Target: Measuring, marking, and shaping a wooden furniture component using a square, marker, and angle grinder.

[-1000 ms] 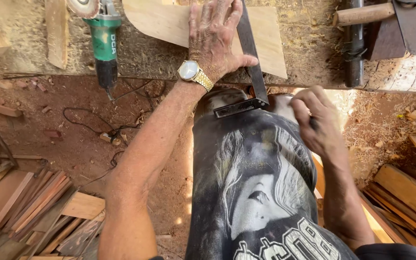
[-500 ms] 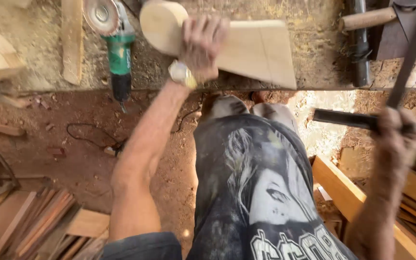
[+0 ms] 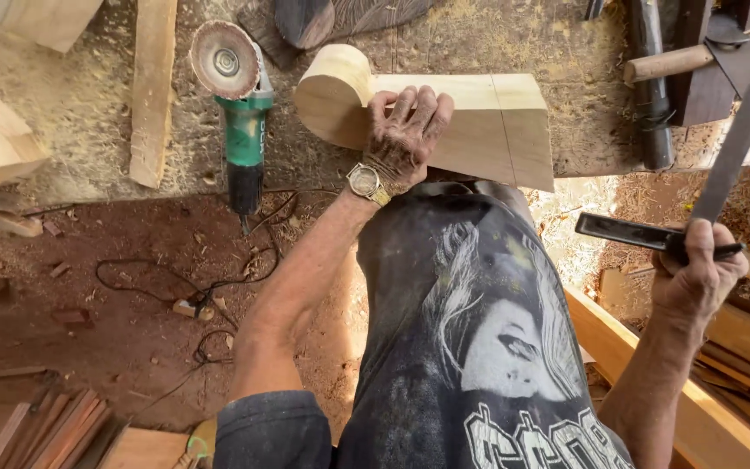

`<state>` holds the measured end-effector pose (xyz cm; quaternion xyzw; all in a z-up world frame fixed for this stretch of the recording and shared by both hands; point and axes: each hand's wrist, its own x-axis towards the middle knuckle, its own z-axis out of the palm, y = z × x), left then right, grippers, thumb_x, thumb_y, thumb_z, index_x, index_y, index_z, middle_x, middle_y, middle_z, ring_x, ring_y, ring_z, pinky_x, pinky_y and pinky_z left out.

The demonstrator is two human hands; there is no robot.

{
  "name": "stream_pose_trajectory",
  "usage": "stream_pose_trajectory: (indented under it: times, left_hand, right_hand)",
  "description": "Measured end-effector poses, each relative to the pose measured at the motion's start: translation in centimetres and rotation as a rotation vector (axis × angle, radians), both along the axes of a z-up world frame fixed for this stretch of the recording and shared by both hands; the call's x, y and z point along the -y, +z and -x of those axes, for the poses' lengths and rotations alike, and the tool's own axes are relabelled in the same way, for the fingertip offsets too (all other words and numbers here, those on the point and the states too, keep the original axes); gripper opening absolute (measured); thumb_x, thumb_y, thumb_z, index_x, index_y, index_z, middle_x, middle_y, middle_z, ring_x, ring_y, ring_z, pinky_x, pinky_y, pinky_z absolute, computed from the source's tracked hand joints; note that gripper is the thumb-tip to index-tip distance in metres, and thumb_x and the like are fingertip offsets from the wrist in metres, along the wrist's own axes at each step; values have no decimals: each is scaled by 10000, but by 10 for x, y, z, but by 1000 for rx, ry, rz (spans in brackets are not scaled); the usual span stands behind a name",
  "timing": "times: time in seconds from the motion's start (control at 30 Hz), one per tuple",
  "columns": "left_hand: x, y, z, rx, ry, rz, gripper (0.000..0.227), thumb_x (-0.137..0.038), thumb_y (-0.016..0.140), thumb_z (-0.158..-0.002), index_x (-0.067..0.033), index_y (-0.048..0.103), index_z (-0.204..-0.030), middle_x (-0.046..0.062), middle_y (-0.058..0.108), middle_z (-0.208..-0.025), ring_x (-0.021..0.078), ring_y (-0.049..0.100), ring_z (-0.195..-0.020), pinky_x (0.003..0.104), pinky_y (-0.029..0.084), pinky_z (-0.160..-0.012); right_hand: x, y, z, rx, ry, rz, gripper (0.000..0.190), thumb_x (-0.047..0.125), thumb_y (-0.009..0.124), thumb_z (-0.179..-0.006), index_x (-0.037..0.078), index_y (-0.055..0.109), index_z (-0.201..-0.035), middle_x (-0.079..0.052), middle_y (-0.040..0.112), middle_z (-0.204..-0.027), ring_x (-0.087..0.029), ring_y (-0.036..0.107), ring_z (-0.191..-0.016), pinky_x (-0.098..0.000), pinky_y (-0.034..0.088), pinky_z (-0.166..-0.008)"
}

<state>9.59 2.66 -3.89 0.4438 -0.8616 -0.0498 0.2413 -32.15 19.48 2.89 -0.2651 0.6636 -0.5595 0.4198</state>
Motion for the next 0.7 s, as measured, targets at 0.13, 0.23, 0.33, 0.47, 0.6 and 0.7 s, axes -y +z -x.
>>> stream_pose_trajectory:
  times: [0.13, 0.23, 0.33, 0.47, 0.6, 0.7]
  left_hand:
    - [1, -4, 0, 37, 0, -14, 747, -12, 686, -699, -69, 463, -1409, 132, 514, -1276, 290, 534, -1166, 519, 412, -951]
    - [0, -1, 0, 33, 3, -4, 780, -21, 703, -669, -65, 453, -1407, 130, 518, -1265, 298, 536, -1175, 515, 408, -954]
    - [7, 2, 2, -3, -4, -48, 795, -47, 715, -655, -56, 460, -1408, 120, 524, -1268, 296, 536, -1158, 519, 411, -972]
    - [20, -2, 6, -41, -20, -52, 797, -77, 745, -631, -63, 487, -1385, 112, 536, -1238, 303, 537, -1127, 518, 409, -970]
    - [36, 6, 10, 44, -7, -77, 905, -136, 757, -495, -28, 520, -1362, 136, 564, -1155, 336, 542, -1073, 526, 407, -933]
    - [43, 12, 13, 83, 2, -118, 934, -135, 748, -456, -36, 525, -1358, 130, 578, -1132, 328, 546, -1053, 505, 406, -909]
  right_hand:
    - [14, 1, -9, 20, 3, 21, 340, 127, 758, -1141, 57, 633, -833, -30, 614, -728, -70, 466, -522, -232, 395, -463]
    - [17, -8, -6, 8, 6, 27, 326, 111, 759, -1138, 56, 629, -844, -33, 609, -737, -79, 480, -550, -241, 403, -481]
    - [23, -21, -4, -36, 7, 4, 341, 119, 761, -1124, 85, 590, -831, -16, 604, -766, -86, 513, -603, -251, 433, -508]
    - [29, -58, 15, -204, 45, 4, 378, 170, 735, -1121, 99, 554, -797, 1, 612, -812, -85, 561, -705, -257, 497, -574]
    - [55, -48, -2, -307, 116, 13, 405, 259, 766, -1134, 85, 618, -799, 9, 571, -721, -76, 494, -615, -239, 409, -519]
    - [65, -46, -9, -270, 99, 24, 367, 272, 789, -1127, 79, 660, -843, 16, 563, -694, -69, 469, -569, -236, 364, -490]
